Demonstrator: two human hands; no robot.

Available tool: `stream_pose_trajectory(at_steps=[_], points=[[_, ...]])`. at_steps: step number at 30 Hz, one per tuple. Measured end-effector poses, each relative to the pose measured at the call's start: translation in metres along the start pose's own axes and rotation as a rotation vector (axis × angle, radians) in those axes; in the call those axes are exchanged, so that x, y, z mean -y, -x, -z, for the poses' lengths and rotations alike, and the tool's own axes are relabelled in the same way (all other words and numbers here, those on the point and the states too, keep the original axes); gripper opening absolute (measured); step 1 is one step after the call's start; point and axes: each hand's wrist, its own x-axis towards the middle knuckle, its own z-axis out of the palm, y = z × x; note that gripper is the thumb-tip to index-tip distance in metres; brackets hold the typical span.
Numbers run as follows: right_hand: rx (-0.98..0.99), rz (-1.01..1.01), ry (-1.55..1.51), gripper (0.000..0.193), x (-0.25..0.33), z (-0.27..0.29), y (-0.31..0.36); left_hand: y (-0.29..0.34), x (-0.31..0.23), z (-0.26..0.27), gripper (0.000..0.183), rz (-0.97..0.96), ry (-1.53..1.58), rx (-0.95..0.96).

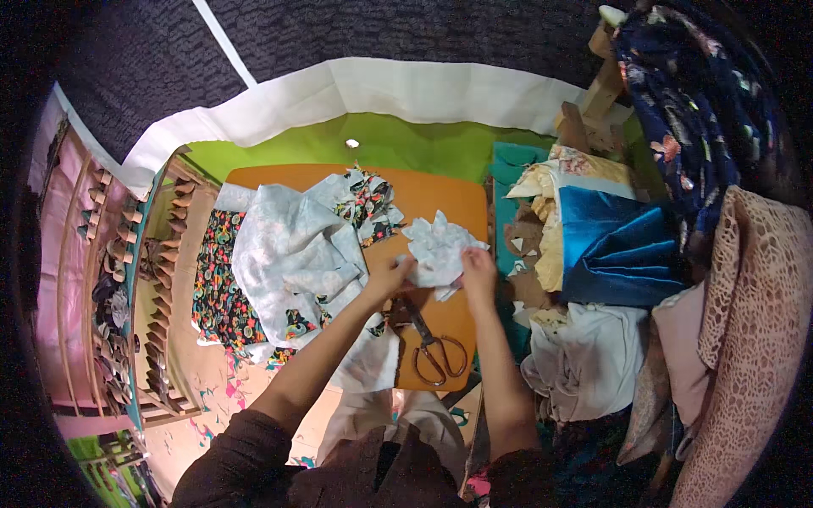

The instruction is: Cutting pieces of floral and patterned fabric using scissors on a table.

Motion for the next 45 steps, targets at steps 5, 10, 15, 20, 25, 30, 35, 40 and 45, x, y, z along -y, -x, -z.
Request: stream_pose_trajectory(at_steps=[5, 10, 15, 20, 25, 30, 35, 40, 45], points=[[-0.166, 0.346, 0.242, 0.024, -0.024, 0.007, -0.028, 0.0, 0.006, -0.024, 0.039, -0.279, -0.216, -0.475], [-0.062, 0.445, 0.488, 0.019, -0.019, -0.028, 0.036, 0.071, 0.007, 0.005, 0.042, -0.399, -0.241, -0.295], [0.059, 0.794, 0.623, 0.015, -0.023, -0.071, 0.089, 0.109, 0.022, 0.043, 0.04, -0.426, -0.494, -0.39], [0.317, 0.815, 0.535, 0.018, -0.025, -0.11, 0.108, 0.12, 0.039, 0.083, 0.034, -0.395, -0.503, -0.513], [0.368, 0.711, 0.565, 0.025, -0.033, -0.134, 0.107, 0.132, 0.04, 0.112, 0.03, -0.293, -0.489, -0.545], [0.303, 0.812, 0.682, 0.037, -0.022, -0.155, 0.108, 0.135, 0.047, 0.145, 0.029, -0.289, -0.463, -0.513], [0.199, 0.797, 1.001, 0.05, -0.011, -0.177, 0.123, 0.126, 0.056, 0.17, 0.029, -0.305, -0.459, -0.451], [0.091, 0.867, 1.105, 0.035, -0.018, -0.19, 0.114, 0.11, 0.07, 0.188, 0.031, -0.331, -0.505, -0.37], [0.095, 0.779, 0.964, 0.017, -0.011, -0.196, 0.105, 0.101, 0.071, 0.203, 0.034, -0.28, -0.484, -0.271]])
